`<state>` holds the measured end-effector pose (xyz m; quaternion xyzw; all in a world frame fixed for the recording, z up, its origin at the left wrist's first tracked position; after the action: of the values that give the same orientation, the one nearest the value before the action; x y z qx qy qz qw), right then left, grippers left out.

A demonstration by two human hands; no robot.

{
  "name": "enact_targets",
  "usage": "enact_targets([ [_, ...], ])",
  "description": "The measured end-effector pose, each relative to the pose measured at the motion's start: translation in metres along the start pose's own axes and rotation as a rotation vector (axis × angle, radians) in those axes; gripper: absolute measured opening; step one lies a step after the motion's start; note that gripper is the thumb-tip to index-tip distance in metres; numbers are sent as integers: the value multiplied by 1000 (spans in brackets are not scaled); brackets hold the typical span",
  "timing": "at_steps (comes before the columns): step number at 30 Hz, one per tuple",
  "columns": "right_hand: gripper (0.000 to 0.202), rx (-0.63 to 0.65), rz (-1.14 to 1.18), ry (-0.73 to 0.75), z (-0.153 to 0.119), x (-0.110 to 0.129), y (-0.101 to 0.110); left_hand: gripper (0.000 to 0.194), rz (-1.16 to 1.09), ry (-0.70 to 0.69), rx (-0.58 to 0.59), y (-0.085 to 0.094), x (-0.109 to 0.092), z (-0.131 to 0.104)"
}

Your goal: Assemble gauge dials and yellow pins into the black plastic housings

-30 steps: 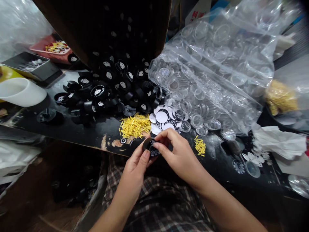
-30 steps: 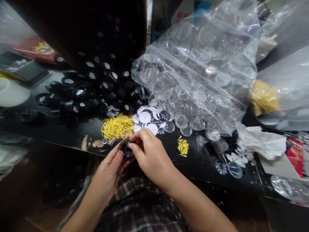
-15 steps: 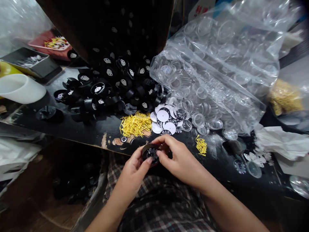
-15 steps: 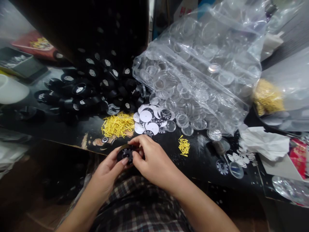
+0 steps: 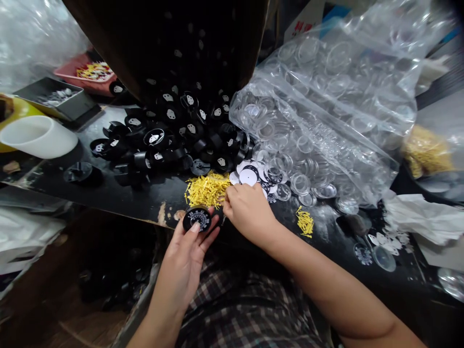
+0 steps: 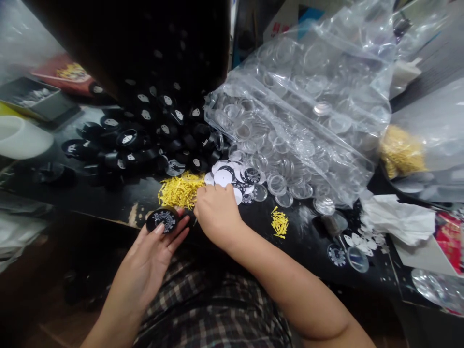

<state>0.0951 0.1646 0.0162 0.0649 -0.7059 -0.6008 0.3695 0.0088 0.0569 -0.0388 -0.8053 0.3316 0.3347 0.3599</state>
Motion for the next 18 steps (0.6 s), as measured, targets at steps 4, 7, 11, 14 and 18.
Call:
enact_targets([
  [4, 5, -45, 371, 50, -19, -3, 9, 25, -179, 215, 114, -19, 18, 1],
  [7, 0, -107, 558, 82, -33, -4, 19, 24, -255, 270, 137, -28, 22, 3],
  [11, 3, -108, 582, 62, -42, -5, 25, 24, -184, 126, 110, -28, 14, 1],
  [14, 10, -99, 506, 37, -44, -4, 28, 25, -99, -15, 91, -26, 6, -6],
  [18, 9, -110, 512, 31, -48, -1, 33, 30, -47, -117, 76, -24, -1, -9],
])
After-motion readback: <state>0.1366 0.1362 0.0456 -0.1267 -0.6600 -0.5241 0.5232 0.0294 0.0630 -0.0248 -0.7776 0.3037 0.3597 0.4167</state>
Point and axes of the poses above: each hand's wrist, its own z-axis towards the middle knuckle, its own y-axis out of the back of the hand, x = y × z, the point moved 9 cm from there along z, towards the middle knuckle, and after that the axes turned 14 degrees about z, right-handed, at the moved point
